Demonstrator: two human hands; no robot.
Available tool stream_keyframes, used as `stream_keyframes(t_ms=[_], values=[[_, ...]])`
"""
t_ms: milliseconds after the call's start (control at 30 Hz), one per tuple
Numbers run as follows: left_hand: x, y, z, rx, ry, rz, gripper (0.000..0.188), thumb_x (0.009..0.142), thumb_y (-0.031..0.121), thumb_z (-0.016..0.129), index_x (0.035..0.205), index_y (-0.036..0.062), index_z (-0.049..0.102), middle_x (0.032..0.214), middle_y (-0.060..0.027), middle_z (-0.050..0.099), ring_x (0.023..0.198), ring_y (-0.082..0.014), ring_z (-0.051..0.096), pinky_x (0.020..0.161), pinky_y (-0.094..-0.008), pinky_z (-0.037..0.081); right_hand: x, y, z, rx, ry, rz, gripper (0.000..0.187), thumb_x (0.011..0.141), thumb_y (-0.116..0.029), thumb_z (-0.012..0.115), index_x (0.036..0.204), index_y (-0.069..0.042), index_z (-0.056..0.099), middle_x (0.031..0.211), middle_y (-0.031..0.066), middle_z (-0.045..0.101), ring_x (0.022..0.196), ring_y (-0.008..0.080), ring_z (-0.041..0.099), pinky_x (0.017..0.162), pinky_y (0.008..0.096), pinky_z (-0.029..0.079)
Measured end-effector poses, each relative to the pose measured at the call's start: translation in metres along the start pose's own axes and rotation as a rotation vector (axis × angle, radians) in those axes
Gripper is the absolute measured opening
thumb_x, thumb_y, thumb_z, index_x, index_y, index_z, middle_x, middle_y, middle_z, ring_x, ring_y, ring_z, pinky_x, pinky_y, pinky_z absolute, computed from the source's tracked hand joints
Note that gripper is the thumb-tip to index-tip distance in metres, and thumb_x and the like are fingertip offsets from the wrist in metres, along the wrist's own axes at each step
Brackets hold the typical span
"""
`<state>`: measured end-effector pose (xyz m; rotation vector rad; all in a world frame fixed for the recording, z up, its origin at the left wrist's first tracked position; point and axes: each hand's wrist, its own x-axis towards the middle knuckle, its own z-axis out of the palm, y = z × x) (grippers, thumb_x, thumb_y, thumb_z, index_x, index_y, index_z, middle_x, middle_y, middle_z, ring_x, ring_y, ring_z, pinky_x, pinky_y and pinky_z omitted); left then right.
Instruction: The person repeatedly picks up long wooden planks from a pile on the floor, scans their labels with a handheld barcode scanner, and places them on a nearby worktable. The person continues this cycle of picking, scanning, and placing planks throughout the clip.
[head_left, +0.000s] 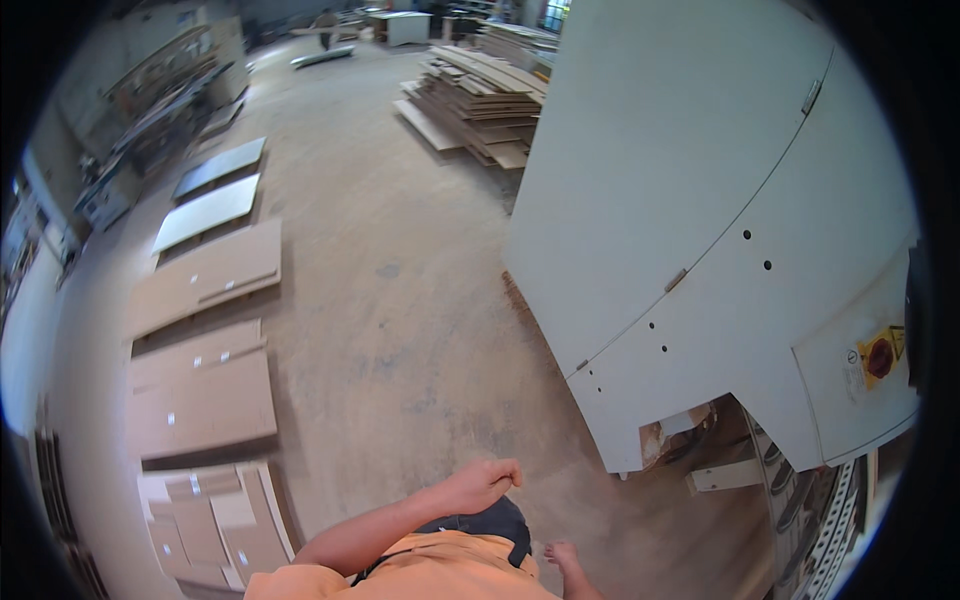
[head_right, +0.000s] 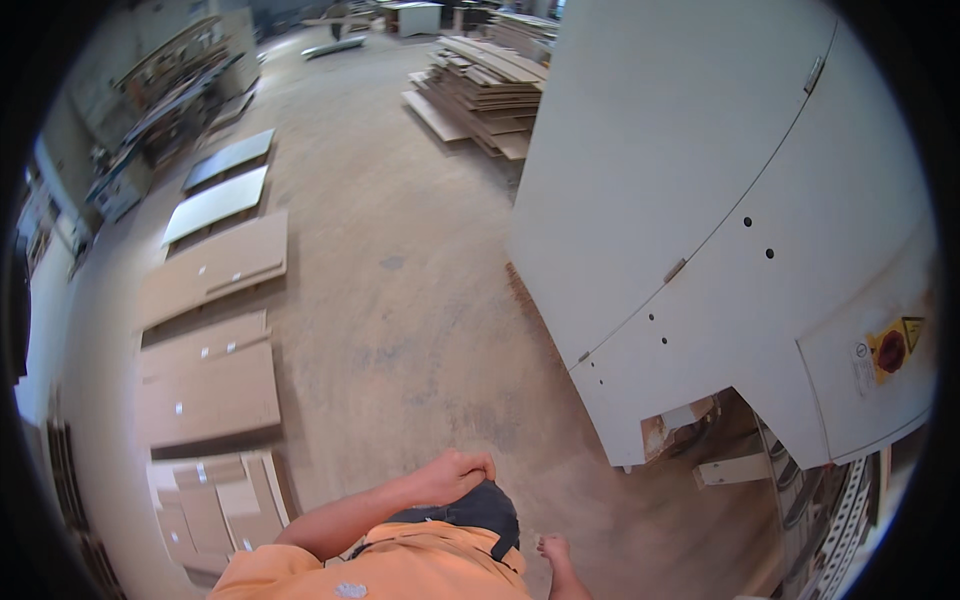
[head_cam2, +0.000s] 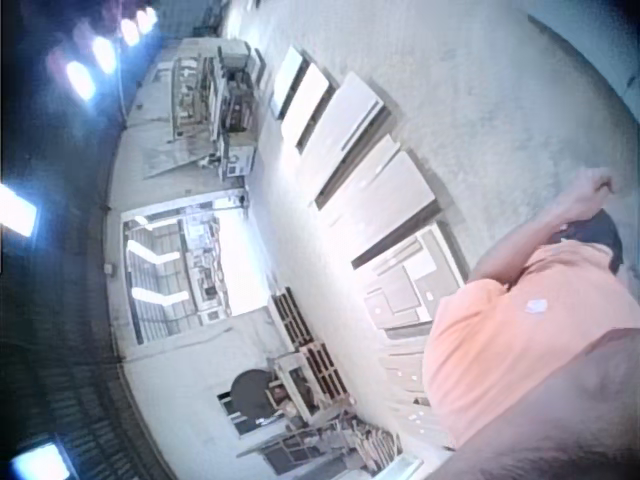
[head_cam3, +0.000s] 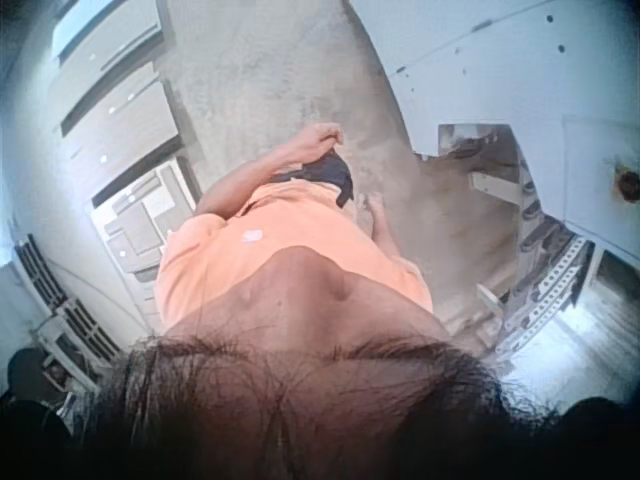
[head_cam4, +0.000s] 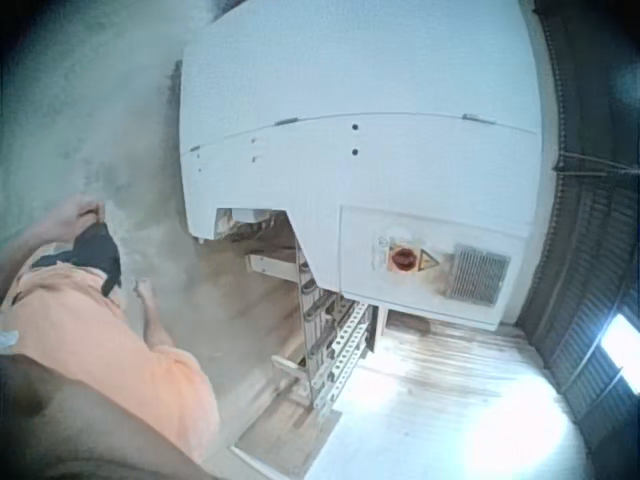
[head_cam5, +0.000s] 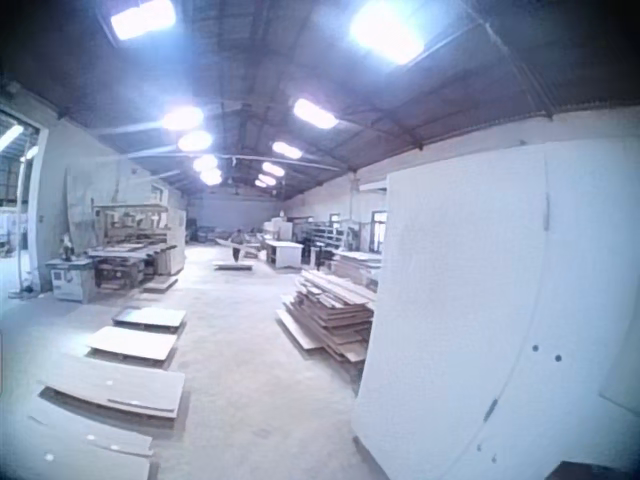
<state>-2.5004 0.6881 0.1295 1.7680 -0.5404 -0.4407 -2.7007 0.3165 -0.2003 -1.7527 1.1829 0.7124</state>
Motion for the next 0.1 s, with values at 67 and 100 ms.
stream_keyframes(t_ms=[67, 100], values=[[0.048, -0.011, -0.047, 0.01, -0.067, -0.033, 0.011, 0.094, 0.01, 0.058, 0.102, 0.0078, 0.064, 0.082, -0.0159, 0.068, 0.076, -0.028, 0.068, 0.07, -0.04, 0.052, 0.013, -0.048, 0.03, 0.058, -0.069, -0.011, 0.028, 0.093, -0.024, 0.068, 0.114, -0.007, 0.069, 0.093, 0.0103, 0.073, 0.077, 0.0252, 0.072, 0.064, 0.0405, 0.057], [0.068, -0.02, -0.071, 0.029, -0.099, -0.04, 0.012, 0.094, 0.013, 0.059, 0.104, 0.0087, 0.065, 0.085, -0.0174, 0.069, 0.082, -0.029, 0.07, 0.074, -0.0419, 0.052, 0.02, -0.073, 0.045, 0.058, -0.058, 0.03, 0.032, 0.092, -0.027, 0.069, 0.118, -0.008, 0.067, 0.095, 0.0104, 0.072, 0.079, 0.0265, 0.072, 0.066, 0.043, 0.057]])
